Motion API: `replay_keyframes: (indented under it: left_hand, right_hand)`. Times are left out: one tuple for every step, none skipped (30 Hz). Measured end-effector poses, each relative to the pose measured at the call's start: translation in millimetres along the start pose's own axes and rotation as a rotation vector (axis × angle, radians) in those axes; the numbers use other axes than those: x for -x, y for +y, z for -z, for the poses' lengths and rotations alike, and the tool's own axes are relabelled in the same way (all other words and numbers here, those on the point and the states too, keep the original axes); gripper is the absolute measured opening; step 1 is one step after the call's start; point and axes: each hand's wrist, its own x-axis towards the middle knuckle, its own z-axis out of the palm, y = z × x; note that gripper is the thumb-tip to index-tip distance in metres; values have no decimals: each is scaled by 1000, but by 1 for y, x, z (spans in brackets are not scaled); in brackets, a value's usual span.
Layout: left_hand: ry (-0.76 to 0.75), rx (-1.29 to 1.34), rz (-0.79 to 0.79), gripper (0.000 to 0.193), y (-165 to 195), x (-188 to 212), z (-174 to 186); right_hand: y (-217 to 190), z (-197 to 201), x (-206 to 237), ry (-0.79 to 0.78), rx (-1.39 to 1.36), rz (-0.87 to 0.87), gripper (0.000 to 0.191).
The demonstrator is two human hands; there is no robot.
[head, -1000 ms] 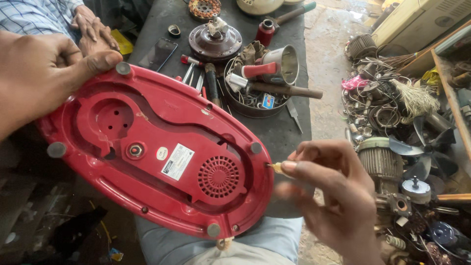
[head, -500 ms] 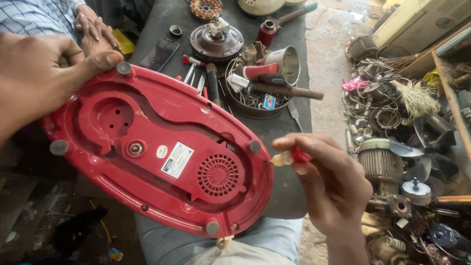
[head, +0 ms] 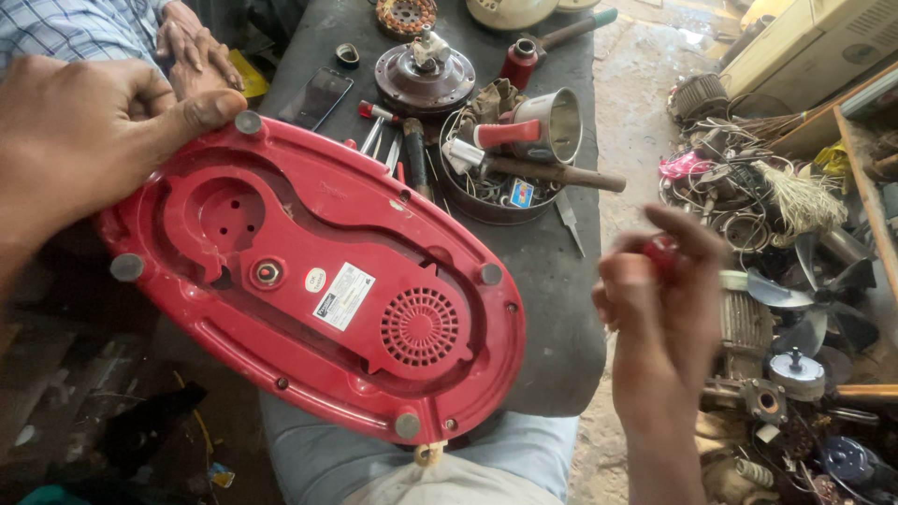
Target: The person uses a screwdriver to remove screws from the underside of a red electric iron. They then lift the red base plate to expose the internal wiring and motor components, holding the iron steady while inspecting the interior.
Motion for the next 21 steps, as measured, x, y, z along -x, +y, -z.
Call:
replay_keyframes:
  left_hand:
    - [4, 3, -8, 62, 0, -1, 1]
    - [-19, -14, 17, 62, 2, -1, 2]
    - [-38, -32, 44, 62, 4, -3, 2]
    - [-57, -52, 72, 62, 6, -4, 3]
    - [-37, -39, 43, 60, 8, -4, 5]
    - [-15, -27, 15, 59, 9, -5, 8]
    - [7, -17, -12, 58, 10, -4, 12]
    - [8, -14, -27, 57, 12, -4, 15]
    - [13, -11, -43, 56, 15, -4, 18]
    - [17, -8, -61, 54, 17, -3, 21]
    - [-13, -54, -36, 56, 19, -1, 25]
    - [-39, -97, -10, 59, 21, 1, 27]
    - [-67, -139, 17, 61, 23, 4, 29]
    - [-29, -119, -2, 60, 24, 6, 31]
    - [10, -97, -19, 59, 26, 8, 31]
    - [54, -77, -36, 59, 27, 9, 31]
    - [70, -8, -29, 55, 28, 9, 30]
    - [83, 60, -26, 53, 30, 9, 28]
    - [93, 129, -26, 51, 32, 9, 27]
    - [76, 150, -36, 49, 33, 9, 26]
    - [60, 170, -46, 47, 34, 8, 26]
  right_hand:
    - [-1, -1, -1, -140, 143, -54, 42]
    - [-1, -3, -1, -280, 285, -105, 43]
    - [-2, -6, -1, -423, 427, -152, 45]
    - [-3, -10, 3, -424, 406, -131, 47]
    - [-3, -14, 10, -427, 384, -112, 50]
    - [-4, -18, 13, -431, 361, -89, 54]
    - [-4, -20, 17, -368, 411, -150, 47]
    - [-4, -22, 18, -306, 460, -213, 41]
    - [-4, -22, 18, -241, 508, -273, 36]
    - [-5, -23, 17, -248, 557, -236, 36]
    - [-5, -22, 15, -254, 606, -198, 36]
    - [-5, -21, 12, -259, 657, -157, 36]
    - [-6, -22, 9, -286, 621, -23, 46]
    - [-7, -23, 8, -313, 585, 107, 56]
    - [-8, -25, 6, -341, 549, 238, 68]
    - [-9, -27, 6, -366, 543, 247, 69]
    - [-11, -31, 5, -391, 536, 257, 71]
    - [-13, -34, 5, -413, 528, 264, 73]
    - [-15, -37, 3, -396, 546, 238, 65]
    - [-17, -41, 1, -381, 564, 209, 57]
    - [-19, -44, -2, -365, 581, 182, 49]
